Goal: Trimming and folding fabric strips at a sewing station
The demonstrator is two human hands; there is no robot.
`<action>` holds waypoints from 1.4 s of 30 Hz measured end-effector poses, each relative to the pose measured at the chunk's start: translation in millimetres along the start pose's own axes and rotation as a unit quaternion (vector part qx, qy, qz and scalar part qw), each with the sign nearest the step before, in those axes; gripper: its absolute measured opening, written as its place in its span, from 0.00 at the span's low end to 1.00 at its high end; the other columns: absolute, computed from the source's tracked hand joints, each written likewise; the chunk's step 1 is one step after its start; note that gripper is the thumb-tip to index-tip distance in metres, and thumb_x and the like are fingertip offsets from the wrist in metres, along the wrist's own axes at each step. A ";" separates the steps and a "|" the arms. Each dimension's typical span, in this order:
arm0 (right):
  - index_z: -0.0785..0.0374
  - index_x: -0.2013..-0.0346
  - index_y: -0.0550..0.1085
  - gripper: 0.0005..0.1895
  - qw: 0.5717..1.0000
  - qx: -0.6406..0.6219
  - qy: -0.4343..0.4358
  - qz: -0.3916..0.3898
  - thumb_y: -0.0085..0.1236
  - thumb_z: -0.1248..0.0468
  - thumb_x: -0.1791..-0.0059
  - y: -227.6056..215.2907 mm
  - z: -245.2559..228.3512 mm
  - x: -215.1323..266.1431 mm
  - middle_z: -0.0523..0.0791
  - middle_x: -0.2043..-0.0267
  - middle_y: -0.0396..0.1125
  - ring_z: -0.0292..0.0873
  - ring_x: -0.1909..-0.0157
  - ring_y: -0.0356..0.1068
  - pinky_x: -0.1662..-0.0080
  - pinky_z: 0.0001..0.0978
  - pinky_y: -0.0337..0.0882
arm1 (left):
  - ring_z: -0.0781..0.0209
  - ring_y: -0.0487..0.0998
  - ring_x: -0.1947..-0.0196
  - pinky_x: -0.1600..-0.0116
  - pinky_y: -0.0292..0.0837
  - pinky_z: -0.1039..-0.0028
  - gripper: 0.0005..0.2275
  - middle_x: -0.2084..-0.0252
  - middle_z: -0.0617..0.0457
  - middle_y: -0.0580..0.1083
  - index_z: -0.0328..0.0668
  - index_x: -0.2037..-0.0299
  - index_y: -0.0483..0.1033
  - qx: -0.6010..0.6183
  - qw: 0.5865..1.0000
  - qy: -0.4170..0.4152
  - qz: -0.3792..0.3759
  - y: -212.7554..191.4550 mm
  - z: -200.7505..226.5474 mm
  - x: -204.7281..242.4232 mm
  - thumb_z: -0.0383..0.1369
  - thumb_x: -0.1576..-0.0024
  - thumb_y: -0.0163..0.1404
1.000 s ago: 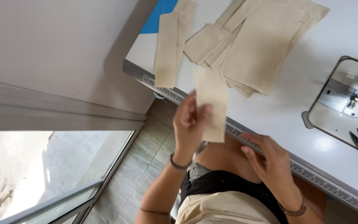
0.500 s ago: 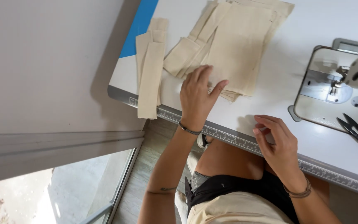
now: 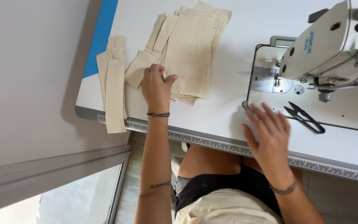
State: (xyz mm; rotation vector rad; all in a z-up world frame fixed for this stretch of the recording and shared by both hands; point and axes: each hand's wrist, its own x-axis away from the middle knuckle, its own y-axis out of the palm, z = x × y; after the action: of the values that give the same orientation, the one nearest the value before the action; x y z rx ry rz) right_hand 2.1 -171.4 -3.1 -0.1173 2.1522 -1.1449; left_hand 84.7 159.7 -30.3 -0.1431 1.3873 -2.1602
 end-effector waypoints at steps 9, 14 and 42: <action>0.83 0.28 0.67 0.41 0.971 0.206 0.105 -0.053 0.38 0.45 0.37 -82.1 88.2 57.3 0.68 0.24 0.61 0.69 0.23 0.56 0.27 0.64 0.47 | 0.57 0.73 0.70 0.63 0.69 0.61 0.04 0.65 0.57 0.72 0.43 0.62 0.78 0.102 0.991 0.082 0.011 -53.4 36.1 11.3 0.33 0.41 0.57; 0.82 0.30 0.64 0.35 0.993 0.087 0.075 0.016 0.57 0.56 0.43 -84.6 68.6 47.8 0.68 0.22 0.51 0.67 0.20 0.44 0.26 0.70 0.40 | 0.59 0.75 0.66 0.66 0.73 0.71 0.03 0.55 0.50 0.72 0.34 0.58 0.77 0.109 0.933 0.343 -0.003 -147.0 100.1 76.8 0.22 0.36 0.50; 0.66 0.65 0.77 0.08 0.990 -0.064 0.124 -0.035 0.61 0.63 0.46 -76.5 73.6 76.6 0.47 0.53 0.71 0.52 0.42 0.66 0.41 0.45 0.64 | 0.67 0.77 0.69 0.40 0.65 0.68 0.05 0.68 0.62 0.80 0.51 0.62 0.81 0.233 0.936 0.263 -0.018 -14.7 57.7 174.2 0.39 0.40 0.56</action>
State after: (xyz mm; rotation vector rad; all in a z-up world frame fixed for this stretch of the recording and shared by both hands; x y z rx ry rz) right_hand -28.7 -298.2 -13.1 -0.1144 2.4601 -1.1079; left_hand -45.0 29.1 -27.0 0.6364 1.0764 -2.6069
